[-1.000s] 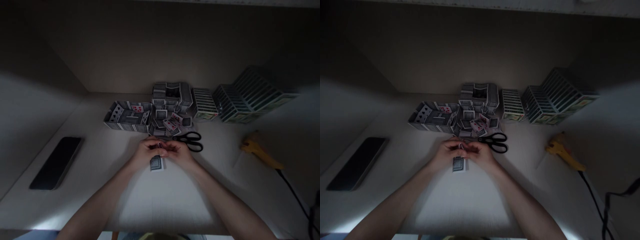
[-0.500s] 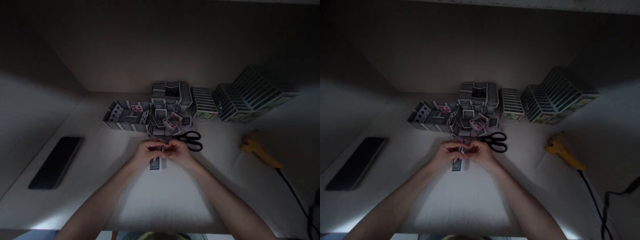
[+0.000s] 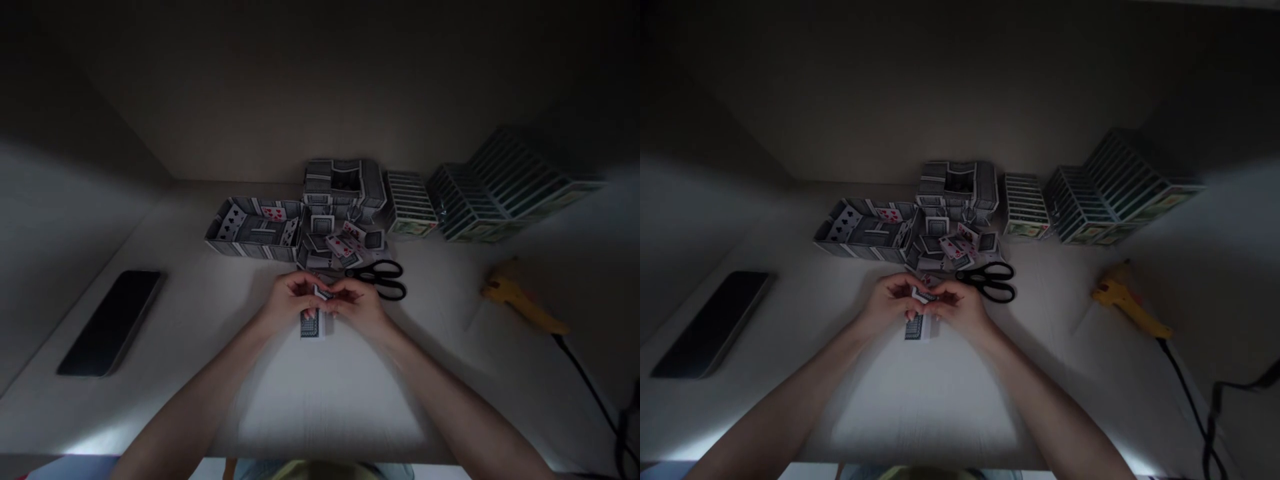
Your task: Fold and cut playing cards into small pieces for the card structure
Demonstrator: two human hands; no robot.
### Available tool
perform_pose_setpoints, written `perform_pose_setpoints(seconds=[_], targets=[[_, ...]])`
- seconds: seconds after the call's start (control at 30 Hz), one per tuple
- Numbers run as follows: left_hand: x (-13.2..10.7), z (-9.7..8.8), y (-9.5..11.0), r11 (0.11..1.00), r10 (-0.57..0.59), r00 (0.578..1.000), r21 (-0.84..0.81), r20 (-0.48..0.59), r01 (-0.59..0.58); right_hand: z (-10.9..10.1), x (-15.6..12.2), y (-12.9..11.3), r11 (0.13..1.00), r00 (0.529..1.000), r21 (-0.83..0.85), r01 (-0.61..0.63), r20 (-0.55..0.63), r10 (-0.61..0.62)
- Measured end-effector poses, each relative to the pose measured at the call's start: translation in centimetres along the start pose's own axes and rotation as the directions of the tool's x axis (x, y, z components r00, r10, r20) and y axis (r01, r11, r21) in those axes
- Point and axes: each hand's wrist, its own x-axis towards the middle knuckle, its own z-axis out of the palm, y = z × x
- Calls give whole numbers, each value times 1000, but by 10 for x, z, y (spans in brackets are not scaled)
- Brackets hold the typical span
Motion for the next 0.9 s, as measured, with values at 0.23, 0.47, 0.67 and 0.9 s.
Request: perform_pose_setpoints(seconds=[0.23, 0.47, 0.67, 0.9], targets=[[1, 2, 1, 999, 46, 998, -20, -46, -47, -6, 1, 5, 968, 981, -157, 196, 26, -194], [3, 4, 6, 995, 46, 994, -87, -97, -54, -8, 0, 1, 775, 831, -327, 542, 72, -551], [5, 5, 1, 973, -2, 997, -230, -77, -16, -7, -3, -4, 731, 794, -343, 590, 85, -602], [6, 5, -2, 964, 3, 998, -264, -55, -17, -9, -4, -1, 700, 805, -431, 569, 117, -582]])
